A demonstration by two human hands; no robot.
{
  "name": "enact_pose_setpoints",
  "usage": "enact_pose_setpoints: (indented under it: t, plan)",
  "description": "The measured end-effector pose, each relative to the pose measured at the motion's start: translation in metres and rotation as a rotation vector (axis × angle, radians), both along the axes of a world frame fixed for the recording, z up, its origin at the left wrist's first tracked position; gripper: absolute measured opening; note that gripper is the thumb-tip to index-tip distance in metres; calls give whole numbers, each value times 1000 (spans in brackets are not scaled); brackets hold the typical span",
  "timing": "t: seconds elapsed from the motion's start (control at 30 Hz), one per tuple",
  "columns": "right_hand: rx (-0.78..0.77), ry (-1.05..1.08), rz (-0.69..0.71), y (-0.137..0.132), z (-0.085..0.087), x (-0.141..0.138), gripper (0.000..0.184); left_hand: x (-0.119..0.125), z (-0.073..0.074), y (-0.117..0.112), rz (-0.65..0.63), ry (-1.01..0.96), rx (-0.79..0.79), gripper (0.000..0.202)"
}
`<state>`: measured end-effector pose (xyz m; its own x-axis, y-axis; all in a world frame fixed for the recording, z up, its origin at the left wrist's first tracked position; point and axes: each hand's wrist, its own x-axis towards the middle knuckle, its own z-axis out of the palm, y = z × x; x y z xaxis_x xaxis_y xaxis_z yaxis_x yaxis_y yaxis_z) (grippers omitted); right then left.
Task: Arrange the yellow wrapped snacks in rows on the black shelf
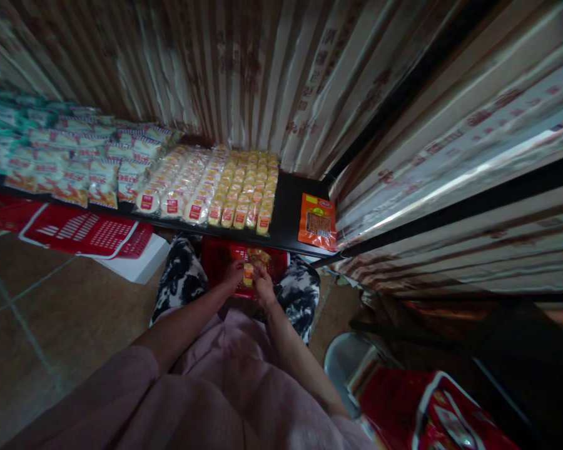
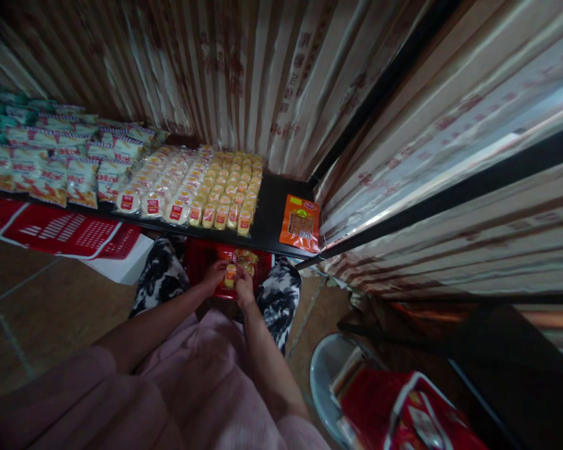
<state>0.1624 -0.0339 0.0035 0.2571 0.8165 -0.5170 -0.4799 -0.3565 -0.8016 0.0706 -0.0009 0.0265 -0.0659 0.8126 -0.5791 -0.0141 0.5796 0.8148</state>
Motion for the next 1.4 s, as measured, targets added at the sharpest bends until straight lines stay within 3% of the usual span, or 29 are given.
enact_pose_setpoints:
  t: [0.23,0.4,0.57,0.8,1.1,1.4]
  plan:
    - [37,-96,1,6,5,1,43,1,5,3,32,120,44,37]
    - [11,-72,-30,3,14,1,45,1,12,6,26,204,83,25]
    - [-18,-11,12,-2,24,-1,31,0,18,3,22,267,96,12]
    - [-49,42,-40,-5,31,1,32,6,26,-5,-58,374,102,8]
    - [-21,75,-23,-11,35,6,48,18,39,-10,-132,327,95,10]
    - [59,35,0,-12,48,7,46,25,34,-12,-184,296,164,13]
